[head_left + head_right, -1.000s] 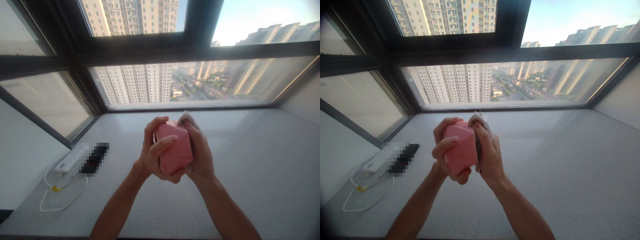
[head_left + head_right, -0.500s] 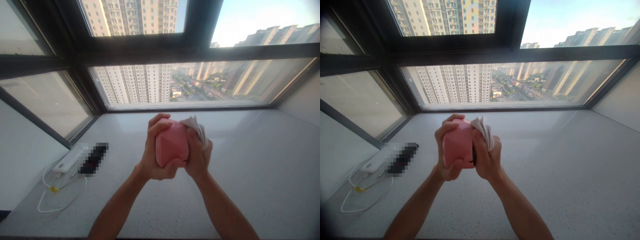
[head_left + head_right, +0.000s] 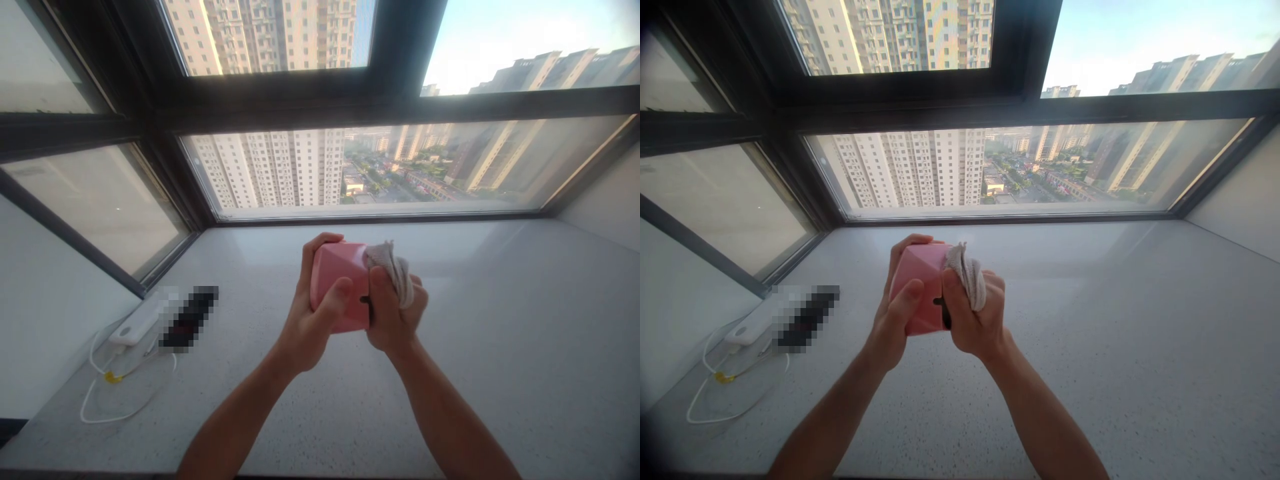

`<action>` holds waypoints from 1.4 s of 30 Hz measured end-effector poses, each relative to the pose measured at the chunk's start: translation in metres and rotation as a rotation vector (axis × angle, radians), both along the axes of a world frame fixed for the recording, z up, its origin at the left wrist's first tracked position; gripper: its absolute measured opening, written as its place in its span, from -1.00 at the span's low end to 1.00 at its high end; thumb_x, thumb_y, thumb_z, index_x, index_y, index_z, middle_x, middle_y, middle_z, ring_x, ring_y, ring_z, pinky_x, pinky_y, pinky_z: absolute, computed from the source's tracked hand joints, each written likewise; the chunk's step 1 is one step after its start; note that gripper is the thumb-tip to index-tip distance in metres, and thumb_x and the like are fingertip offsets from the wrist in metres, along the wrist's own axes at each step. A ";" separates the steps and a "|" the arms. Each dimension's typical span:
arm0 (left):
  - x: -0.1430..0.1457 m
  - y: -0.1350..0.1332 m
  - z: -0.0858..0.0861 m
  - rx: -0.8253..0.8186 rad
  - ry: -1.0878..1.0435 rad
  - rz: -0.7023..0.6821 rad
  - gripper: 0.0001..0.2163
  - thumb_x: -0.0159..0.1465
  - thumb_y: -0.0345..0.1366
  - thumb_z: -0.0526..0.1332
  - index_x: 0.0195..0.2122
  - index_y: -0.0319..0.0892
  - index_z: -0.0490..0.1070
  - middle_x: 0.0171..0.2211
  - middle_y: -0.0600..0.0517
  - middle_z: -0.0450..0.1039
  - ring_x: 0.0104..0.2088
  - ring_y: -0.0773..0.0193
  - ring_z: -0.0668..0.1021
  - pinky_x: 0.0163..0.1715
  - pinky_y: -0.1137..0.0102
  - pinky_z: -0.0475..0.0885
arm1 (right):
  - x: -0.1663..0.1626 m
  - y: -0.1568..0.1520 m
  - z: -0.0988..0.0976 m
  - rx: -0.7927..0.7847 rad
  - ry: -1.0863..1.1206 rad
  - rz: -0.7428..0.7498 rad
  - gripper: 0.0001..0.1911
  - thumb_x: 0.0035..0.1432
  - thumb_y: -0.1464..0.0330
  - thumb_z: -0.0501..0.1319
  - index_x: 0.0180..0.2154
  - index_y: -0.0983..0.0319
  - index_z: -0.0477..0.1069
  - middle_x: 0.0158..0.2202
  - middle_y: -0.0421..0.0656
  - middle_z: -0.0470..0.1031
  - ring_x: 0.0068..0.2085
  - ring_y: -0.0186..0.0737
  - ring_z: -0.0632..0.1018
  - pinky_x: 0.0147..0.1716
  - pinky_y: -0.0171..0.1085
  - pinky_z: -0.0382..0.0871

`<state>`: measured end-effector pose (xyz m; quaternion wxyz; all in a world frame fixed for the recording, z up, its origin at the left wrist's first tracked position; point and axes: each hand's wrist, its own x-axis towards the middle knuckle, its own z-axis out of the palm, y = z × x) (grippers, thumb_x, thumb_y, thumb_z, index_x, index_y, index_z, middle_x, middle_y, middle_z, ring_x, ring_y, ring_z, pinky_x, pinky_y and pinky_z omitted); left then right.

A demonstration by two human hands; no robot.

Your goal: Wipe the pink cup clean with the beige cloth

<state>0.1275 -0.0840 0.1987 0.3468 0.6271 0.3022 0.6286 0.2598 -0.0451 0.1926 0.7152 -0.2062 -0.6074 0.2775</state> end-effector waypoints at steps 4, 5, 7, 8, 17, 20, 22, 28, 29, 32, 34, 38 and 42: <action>-0.006 0.006 -0.001 0.103 0.095 -0.001 -0.25 0.40 0.22 0.32 0.50 0.12 0.12 0.19 -0.14 0.47 0.03 -0.05 0.64 0.00 0.06 0.64 | -0.004 0.002 0.004 -0.182 0.094 0.054 -0.57 0.44 0.10 0.31 -0.46 0.13 0.36 -0.60 -0.31 0.30 -0.60 -0.30 0.29 -0.63 -0.27 0.17; -0.008 0.014 -0.004 0.249 0.167 0.048 -0.13 0.30 0.29 0.39 0.52 0.13 0.10 0.26 -0.17 0.42 0.15 -0.17 0.60 0.12 -0.05 0.60 | -0.006 0.002 0.008 -0.251 0.138 0.100 -0.63 0.45 0.08 0.28 -0.38 0.12 0.41 -0.55 -0.29 0.35 -0.56 -0.28 0.34 -0.60 -0.28 0.23; -0.011 0.030 -0.012 0.560 0.306 0.159 0.02 0.09 0.37 0.50 0.50 0.18 0.16 0.41 -0.18 0.28 0.35 -0.36 0.45 0.29 -0.23 0.45 | -0.009 0.002 0.014 -0.350 0.190 0.193 -0.69 0.47 0.07 0.22 -0.26 0.12 0.45 -0.44 -0.26 0.42 -0.49 -0.26 0.42 -0.54 -0.28 0.33; -0.011 0.035 -0.015 0.668 0.330 0.206 0.03 0.04 0.37 0.53 0.47 0.20 0.21 0.45 -0.16 0.22 0.40 -0.40 0.40 0.32 -0.26 0.41 | -0.010 0.002 0.014 -0.365 0.187 0.206 -0.69 0.48 0.06 0.19 -0.24 0.12 0.44 -0.42 -0.25 0.43 -0.47 -0.25 0.43 -0.52 -0.28 0.35; 0.004 0.020 -0.011 0.052 -0.019 0.001 -0.39 0.50 0.15 0.21 0.48 0.10 0.18 0.25 -0.10 0.46 0.10 0.00 0.62 0.11 0.10 0.60 | -0.002 0.009 -0.002 -0.082 0.028 -0.107 -0.50 0.42 0.07 0.34 -0.52 0.13 0.34 -0.65 -0.31 0.24 -0.64 -0.32 0.22 -0.62 -0.22 0.08; -0.004 0.045 -0.027 0.463 0.098 0.221 -0.17 0.25 0.31 0.41 0.44 0.10 0.23 0.40 -0.14 0.29 0.34 -0.20 0.46 0.31 -0.09 0.46 | -0.006 0.006 0.017 -0.327 0.146 0.152 -0.70 0.44 0.11 0.27 -0.33 0.10 0.40 -0.50 -0.31 0.32 -0.55 -0.29 0.32 -0.59 -0.29 0.24; -0.009 0.060 -0.037 0.669 0.175 0.267 -0.16 0.10 0.36 0.49 0.33 0.16 0.34 0.41 -0.10 0.25 0.39 -0.27 0.41 0.34 -0.17 0.41 | -0.008 0.005 0.022 -0.369 0.141 0.247 -0.74 0.43 0.16 0.26 -0.32 0.10 0.36 -0.44 -0.30 0.34 -0.47 -0.29 0.37 -0.51 -0.31 0.33; 0.002 0.038 -0.030 0.224 -0.041 0.095 -0.42 0.49 0.19 0.17 0.44 0.08 0.23 0.37 -0.14 0.33 0.28 -0.13 0.53 0.25 -0.07 0.51 | -0.002 0.016 -0.006 0.003 -0.016 -0.122 -0.50 0.41 0.09 0.33 -0.54 0.13 0.32 -0.62 -0.31 0.24 -0.61 -0.32 0.23 -0.58 -0.21 0.14; 0.004 0.033 -0.028 0.147 -0.043 0.042 -0.45 0.54 0.13 0.11 0.47 0.08 0.18 0.36 -0.14 0.35 0.25 -0.09 0.55 0.23 -0.04 0.53 | -0.001 0.018 -0.008 0.070 -0.043 -0.154 -0.45 0.36 0.09 0.37 -0.58 0.13 0.28 -0.65 -0.32 0.20 -0.63 -0.34 0.19 -0.59 -0.20 0.09; 0.003 0.036 -0.028 0.357 0.044 0.145 -0.32 0.44 0.18 0.26 0.50 0.09 0.17 0.38 -0.13 0.31 0.30 -0.14 0.50 0.25 -0.04 0.52 | -0.003 0.015 0.001 -0.046 0.023 -0.073 -0.52 0.41 0.09 0.32 -0.52 0.13 0.32 -0.61 -0.32 0.25 -0.61 -0.33 0.22 -0.59 -0.22 0.13; -0.001 0.047 -0.031 0.682 0.124 0.267 -0.19 0.27 0.29 0.39 0.46 0.15 0.22 0.44 -0.10 0.22 0.37 -0.22 0.42 0.30 -0.10 0.47 | -0.006 0.008 0.012 -0.223 0.102 0.074 -0.64 0.48 0.14 0.22 -0.40 0.12 0.38 -0.49 -0.29 0.34 -0.52 -0.30 0.33 -0.52 -0.25 0.28; -0.002 0.047 -0.026 0.688 0.162 0.238 -0.19 0.28 0.29 0.39 0.46 0.14 0.21 0.44 -0.11 0.22 0.38 -0.22 0.42 0.30 -0.10 0.47 | -0.007 0.004 0.009 -0.237 0.113 -0.005 -0.66 0.47 0.14 0.22 -0.38 0.11 0.41 -0.44 -0.27 0.37 -0.45 -0.25 0.41 -0.44 -0.24 0.35; 0.003 0.029 -0.017 0.274 0.092 0.069 -0.40 0.54 0.10 0.12 0.53 0.07 0.09 0.30 -0.14 0.40 0.20 -0.04 0.57 0.17 0.04 0.58 | 0.000 0.018 -0.013 0.046 0.010 -0.292 -0.44 0.32 0.03 0.40 -0.59 0.11 0.26 -0.63 -0.32 0.19 -0.60 -0.30 0.23 -0.54 -0.20 0.18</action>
